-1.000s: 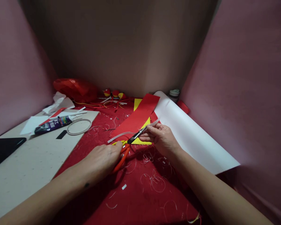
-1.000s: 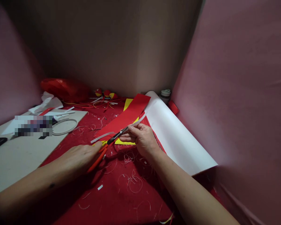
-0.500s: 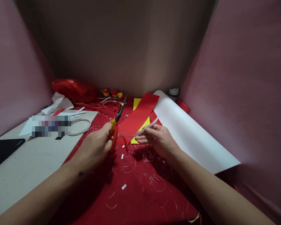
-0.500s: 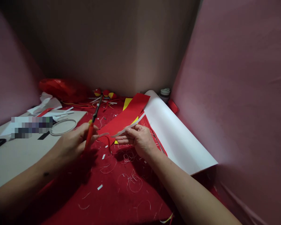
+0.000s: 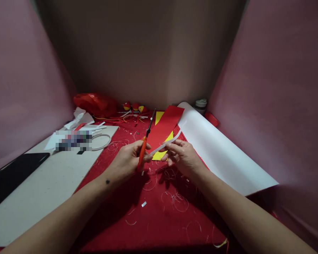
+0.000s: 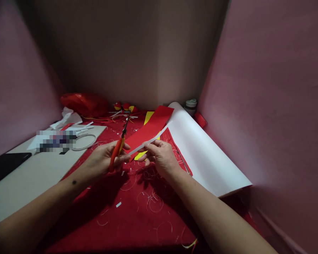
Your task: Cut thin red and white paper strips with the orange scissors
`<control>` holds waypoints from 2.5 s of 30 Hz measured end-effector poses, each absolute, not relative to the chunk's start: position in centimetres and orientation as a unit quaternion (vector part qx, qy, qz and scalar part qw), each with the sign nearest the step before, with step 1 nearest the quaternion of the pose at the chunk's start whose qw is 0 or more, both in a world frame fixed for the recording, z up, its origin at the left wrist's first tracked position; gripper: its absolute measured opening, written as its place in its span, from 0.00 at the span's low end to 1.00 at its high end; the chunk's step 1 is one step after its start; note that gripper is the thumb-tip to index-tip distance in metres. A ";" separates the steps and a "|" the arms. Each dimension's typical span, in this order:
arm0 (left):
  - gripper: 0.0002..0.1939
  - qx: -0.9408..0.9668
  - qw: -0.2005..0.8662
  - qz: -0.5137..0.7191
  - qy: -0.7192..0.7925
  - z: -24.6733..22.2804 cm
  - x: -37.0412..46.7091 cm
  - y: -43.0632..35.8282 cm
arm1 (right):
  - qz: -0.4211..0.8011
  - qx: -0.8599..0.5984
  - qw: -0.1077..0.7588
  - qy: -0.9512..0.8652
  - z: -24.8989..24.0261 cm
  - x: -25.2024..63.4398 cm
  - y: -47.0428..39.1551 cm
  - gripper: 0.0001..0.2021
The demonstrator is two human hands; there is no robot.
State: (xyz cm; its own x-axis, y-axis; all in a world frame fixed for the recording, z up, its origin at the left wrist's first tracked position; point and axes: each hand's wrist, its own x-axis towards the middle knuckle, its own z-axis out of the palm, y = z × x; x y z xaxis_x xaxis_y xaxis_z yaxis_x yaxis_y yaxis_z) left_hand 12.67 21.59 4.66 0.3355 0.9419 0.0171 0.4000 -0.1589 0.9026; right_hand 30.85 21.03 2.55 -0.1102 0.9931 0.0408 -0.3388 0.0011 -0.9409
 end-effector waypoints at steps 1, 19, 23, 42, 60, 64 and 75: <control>0.15 0.696 0.433 0.311 0.481 4.6 12.7 21.6 | 0.601 -0.371 0.557 -0.438 2.5 30.9 21.1 0.07; 0.08 0.847 0.000 -0.054 0.529 9.0 12.2 18.9 | 0.621 -0.329 0.584 -0.405 2.5 31.0 21.2 0.06; 0.10 0.847 -0.038 -0.088 0.522 7.9 12.7 18.8 | 0.637 -0.309 0.579 -0.404 2.7 31.0 21.2 0.05; 0.14 0.853 -0.047 -0.114 0.508 6.4 12.3 19.8 | 0.640 -0.320 0.577 -0.395 2.1 31.4 21.7 0.03; 0.17 0.855 -0.039 -0.140 0.498 6.1 11.7 20.5 | 0.643 -0.326 0.579 -0.381 2.5 31.6 21.6 0.02; 0.18 0.861 -0.021 -0.129 0.492 6.2 11.4 20.9 | 0.654 -0.309 0.578 -0.378 2.5 31.6 21.6 0.03; 0.17 0.863 0.023 -0.111 0.491 6.4 11.5 19.9 | 0.652 -0.325 0.550 -0.409 2.9 31.3 21.1 0.03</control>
